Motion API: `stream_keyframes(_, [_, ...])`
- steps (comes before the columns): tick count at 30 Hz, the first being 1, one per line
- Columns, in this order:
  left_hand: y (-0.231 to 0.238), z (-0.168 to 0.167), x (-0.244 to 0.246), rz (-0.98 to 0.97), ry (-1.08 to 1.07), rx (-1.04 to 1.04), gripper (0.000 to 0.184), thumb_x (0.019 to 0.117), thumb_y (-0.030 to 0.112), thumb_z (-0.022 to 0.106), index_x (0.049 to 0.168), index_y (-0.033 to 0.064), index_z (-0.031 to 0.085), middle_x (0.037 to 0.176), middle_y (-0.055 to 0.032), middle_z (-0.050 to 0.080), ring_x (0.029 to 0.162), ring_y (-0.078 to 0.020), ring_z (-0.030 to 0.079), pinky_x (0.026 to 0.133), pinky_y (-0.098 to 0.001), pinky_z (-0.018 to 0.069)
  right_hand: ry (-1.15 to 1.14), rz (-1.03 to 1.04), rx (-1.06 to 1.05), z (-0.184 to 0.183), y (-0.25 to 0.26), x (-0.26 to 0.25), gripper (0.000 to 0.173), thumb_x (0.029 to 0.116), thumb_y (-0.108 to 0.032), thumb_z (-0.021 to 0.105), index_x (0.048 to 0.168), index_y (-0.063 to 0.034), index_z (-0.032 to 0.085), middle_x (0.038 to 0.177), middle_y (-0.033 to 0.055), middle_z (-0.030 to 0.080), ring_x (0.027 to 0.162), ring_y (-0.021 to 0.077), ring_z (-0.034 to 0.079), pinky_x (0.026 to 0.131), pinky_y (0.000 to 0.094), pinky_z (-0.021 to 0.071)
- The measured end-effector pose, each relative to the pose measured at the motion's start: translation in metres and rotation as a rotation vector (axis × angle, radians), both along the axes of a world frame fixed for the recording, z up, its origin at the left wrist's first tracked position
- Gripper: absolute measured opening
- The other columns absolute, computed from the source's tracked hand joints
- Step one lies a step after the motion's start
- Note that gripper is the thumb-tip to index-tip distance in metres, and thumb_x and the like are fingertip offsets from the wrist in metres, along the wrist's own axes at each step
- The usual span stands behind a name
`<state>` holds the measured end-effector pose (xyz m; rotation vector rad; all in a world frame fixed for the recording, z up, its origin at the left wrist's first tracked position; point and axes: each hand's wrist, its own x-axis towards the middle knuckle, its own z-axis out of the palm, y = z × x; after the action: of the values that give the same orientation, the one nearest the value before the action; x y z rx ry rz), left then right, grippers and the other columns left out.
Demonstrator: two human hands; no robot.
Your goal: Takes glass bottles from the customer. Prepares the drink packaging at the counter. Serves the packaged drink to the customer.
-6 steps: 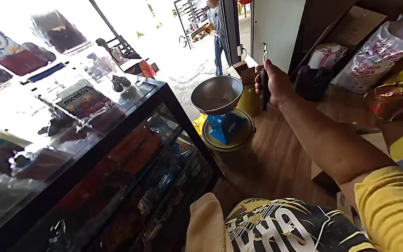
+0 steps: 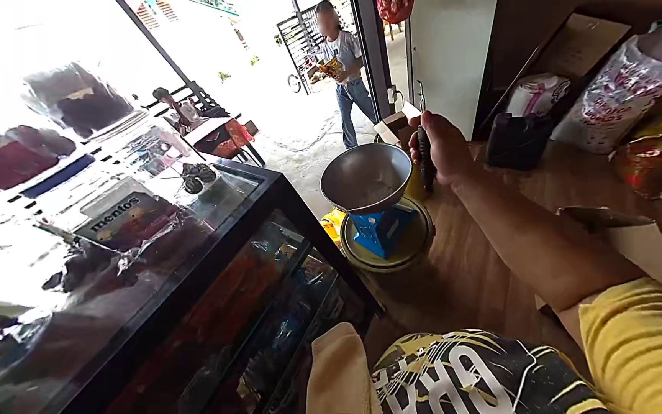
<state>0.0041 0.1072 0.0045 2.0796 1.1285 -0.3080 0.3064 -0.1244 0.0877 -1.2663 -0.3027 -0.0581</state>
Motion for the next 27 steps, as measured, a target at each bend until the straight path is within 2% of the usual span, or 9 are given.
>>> stream_keyframes(1, [0.025,-0.030,0.007,-0.198,-0.280,0.115,0.031,0.1071,0.003,0.043,0.130,-0.0137,0.057,0.127,-0.0263,0.062,0.115,-0.0239,0.060,0.104,-0.0308,0.0448,-0.044,0.002,-0.020,-0.001,0.006,0.005,0.038,0.1136,-0.033,0.033,0.122,-0.0067,0.059,0.076,-0.0019,0.057,0.060,0.0071,0.058,0.057,0.0226,0.0533])
stream_keyframes(3, [0.073,-0.084,0.040,-0.509,-0.902,0.378,0.024,0.0979,0.003,0.054,0.109,-0.0084,0.072,0.102,-0.0194,0.074,0.092,-0.0200,0.070,0.087,-0.0328,0.0557,-0.130,0.012,-0.062,-0.008,0.017,0.015,0.037,0.1132,-0.030,0.031,0.121,-0.0052,0.058,0.074,-0.0036,0.057,0.057,0.0051,0.057,0.056,0.0214,0.0532])
stream_keyframes(4, [0.082,-0.078,0.062,-0.613,-1.082,0.455,0.023,0.0968,0.004,0.055,0.106,-0.0040,0.074,0.102,-0.0157,0.075,0.095,-0.0173,0.072,0.088,-0.0307,0.0574,-0.154,0.017,-0.079,-0.012,0.021,0.019,0.038,0.1130,-0.029,0.031,0.122,-0.0040,0.058,0.074,-0.0039,0.057,0.057,0.0047,0.056,0.056,0.0217,0.0532])
stream_keyframes(6, [0.077,-0.042,0.096,-0.754,-1.211,0.450,0.020,0.0994,0.005,0.055,0.106,0.0024,0.073,0.108,-0.0112,0.074,0.105,-0.0120,0.070,0.094,-0.0257,0.0558,-0.158,0.031,-0.085,-0.019,0.027,0.028,0.039,0.1127,-0.028,0.030,0.122,-0.0033,0.059,0.073,-0.0046,0.057,0.058,0.0047,0.057,0.056,0.0223,0.0533])
stream_keyframes(8, [0.066,-0.017,0.124,-0.856,-1.265,0.399,0.019,0.1002,0.006,0.055,0.107,0.0051,0.073,0.110,-0.0097,0.073,0.106,-0.0101,0.069,0.095,-0.0239,0.0550,-0.140,0.042,-0.049,-0.027,0.032,0.036,0.039,0.1129,-0.029,0.030,0.122,-0.0050,0.058,0.072,-0.0066,0.057,0.057,0.0030,0.056,0.055,0.0202,0.0531])
stream_keyframes(12, [0.055,-0.001,0.171,-0.919,-1.328,0.352,0.020,0.1035,0.008,0.051,0.110,0.0063,0.070,0.112,-0.0076,0.072,0.109,-0.0085,0.067,0.096,-0.0248,0.0548,-0.100,0.087,0.038,-0.036,0.039,0.061,0.040,0.1124,-0.032,0.028,0.120,-0.0077,0.059,0.072,-0.0065,0.058,0.056,0.0040,0.056,0.054,0.0206,0.0528])
stream_keyframes(15, [0.044,0.007,0.198,-0.832,-1.335,0.338,0.022,0.1037,0.006,0.051,0.109,0.0040,0.071,0.112,-0.0080,0.072,0.109,-0.0070,0.066,0.095,-0.0234,0.0544,-0.088,0.175,0.047,-0.038,0.040,0.085,0.044,0.1120,-0.042,0.026,0.120,-0.0139,0.060,0.075,-0.0063,0.057,0.057,0.0036,0.055,0.055,0.0200,0.0521])
stream_keyframes(20, [0.028,0.025,0.261,-0.599,-1.238,0.385,0.024,0.1018,0.009,0.053,0.114,-0.0011,0.072,0.119,-0.0136,0.071,0.114,-0.0147,0.066,0.099,-0.0321,0.0543,-0.064,0.252,0.083,-0.039,0.042,0.142,0.041,0.1121,-0.035,0.027,0.119,-0.0107,0.060,0.074,-0.0059,0.059,0.058,0.0046,0.058,0.056,0.0210,0.0548])
stream_keyframes(27, [0.012,0.050,0.375,-0.187,-1.025,0.207,0.046,0.1013,0.009,0.058,0.146,0.0050,0.051,0.156,-0.0164,0.043,0.133,-0.0285,0.054,0.102,-0.0459,0.0519,-0.041,0.349,0.073,-0.057,0.033,0.205,0.033,0.1105,-0.025,0.033,0.116,-0.0048,0.059,0.070,-0.0036,0.063,0.057,0.0065,0.061,0.057,0.0221,0.0568])
